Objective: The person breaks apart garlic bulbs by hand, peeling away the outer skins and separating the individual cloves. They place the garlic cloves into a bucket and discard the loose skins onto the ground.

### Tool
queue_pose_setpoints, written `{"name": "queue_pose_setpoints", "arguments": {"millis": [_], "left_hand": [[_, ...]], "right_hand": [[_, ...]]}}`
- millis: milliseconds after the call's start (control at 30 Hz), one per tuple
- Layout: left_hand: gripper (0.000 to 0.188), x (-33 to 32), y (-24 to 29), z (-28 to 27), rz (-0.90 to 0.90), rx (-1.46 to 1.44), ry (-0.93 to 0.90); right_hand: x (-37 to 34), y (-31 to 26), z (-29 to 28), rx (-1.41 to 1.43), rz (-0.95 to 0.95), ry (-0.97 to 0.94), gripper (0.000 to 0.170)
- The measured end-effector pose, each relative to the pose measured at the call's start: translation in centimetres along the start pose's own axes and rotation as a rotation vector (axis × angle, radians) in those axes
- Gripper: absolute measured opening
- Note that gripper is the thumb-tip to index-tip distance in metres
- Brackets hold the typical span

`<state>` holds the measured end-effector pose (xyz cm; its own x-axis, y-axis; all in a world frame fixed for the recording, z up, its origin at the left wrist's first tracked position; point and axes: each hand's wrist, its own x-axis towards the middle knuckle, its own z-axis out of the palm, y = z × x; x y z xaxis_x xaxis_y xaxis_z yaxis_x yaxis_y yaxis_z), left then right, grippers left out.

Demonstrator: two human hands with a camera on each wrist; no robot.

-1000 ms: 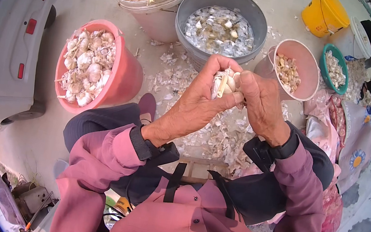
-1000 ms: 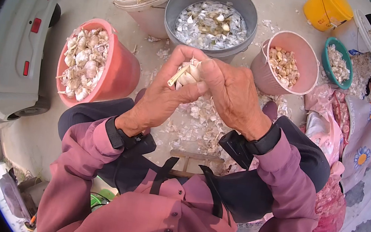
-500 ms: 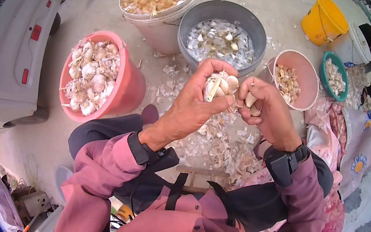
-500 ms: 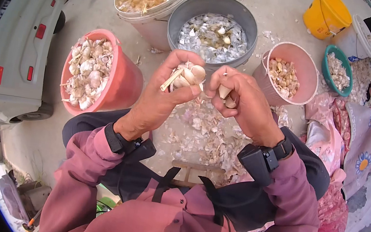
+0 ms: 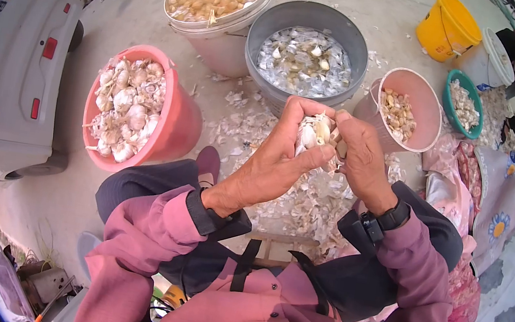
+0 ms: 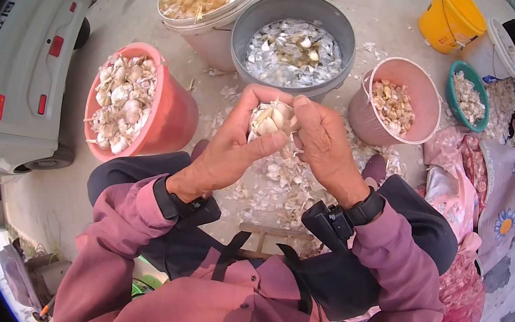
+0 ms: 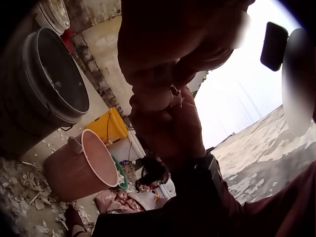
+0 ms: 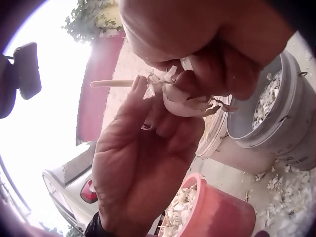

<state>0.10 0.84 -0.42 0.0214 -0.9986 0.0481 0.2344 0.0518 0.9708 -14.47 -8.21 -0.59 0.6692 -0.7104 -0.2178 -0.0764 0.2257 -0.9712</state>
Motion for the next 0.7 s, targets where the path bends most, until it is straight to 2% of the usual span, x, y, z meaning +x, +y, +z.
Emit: {"name": "queue_pose_setpoints", "arguments": {"millis": [33, 100, 133, 200, 233, 333, 367, 400, 467, 500, 633, 700], "left_hand": [[0.041, 0.0, -0.3, 0.0, 0.001, 0.0, 0.003], [0.049, 0.1, -0.8, -0.2, 0.075, -0.029, 0.108], [0.049, 0.2, -0.6, -0.5, 0.077, -0.026, 0.109], [0.055, 0.4, -0.1, -1.2, -0.072, -0.016, 0.007], [0.055, 0.3, -0.1, -1.3, -0.069, -0.016, 0.011], [0.055, 0.2, -0.2, -1.3, -0.085, -0.127, 0.018], [0.056, 0.3, 0.1, -1.2, -0.089, -0.232, 0.056], [0.057, 0.4, 0.3, -1.2, -0.094, -0.337, 0.094], [0.06, 0.5, 0.3, -1.4, -0.111, -0.377, 0.089], [0.063, 0.5, 0.2, -1.5, -0.126, -0.417, 0.086], [0.064, 0.6, 0.0, -1.3, -0.101, -0.252, 0.085], [0.064, 0.7, -0.4, -1.2, -0.045, -0.05, 0.098]], "right_hand": [[0.1, -0.1, 0.1, -0.001, 0.0, -0.003, 0.044], [0.4, -0.6, 0.0, 0.29, 0.228, 0.029, 0.04], [0.5, -0.6, -0.1, 0.29, 0.226, 0.026, 0.04], [0.5, -0.5, -1.1, 0.582, 0.331, -0.185, 0.035], [0.7, 0.2, -1.8, 0.654, 0.284, -0.298, 0.033], [1.3, 0.1, -2.2, 0.639, 0.212, -0.253, 0.035], [1.3, -0.6, -2.2, 0.568, 0.181, -0.146, 0.039], [1.4, -0.8, -2.2, 0.569, 0.182, -0.143, 0.039], [1.7, -1.1, -2.4, 0.438, 0.051, 0.038, 0.037], [1.6, -1.2, -2.8, 0.362, 0.031, 0.01, 0.033], [0.8, -2.6, -2.9, 0.341, 0.01, -0.059, 0.026], [0.5, -3.0, -2.4, 0.162, 0.036, -0.066, 0.021]]}}
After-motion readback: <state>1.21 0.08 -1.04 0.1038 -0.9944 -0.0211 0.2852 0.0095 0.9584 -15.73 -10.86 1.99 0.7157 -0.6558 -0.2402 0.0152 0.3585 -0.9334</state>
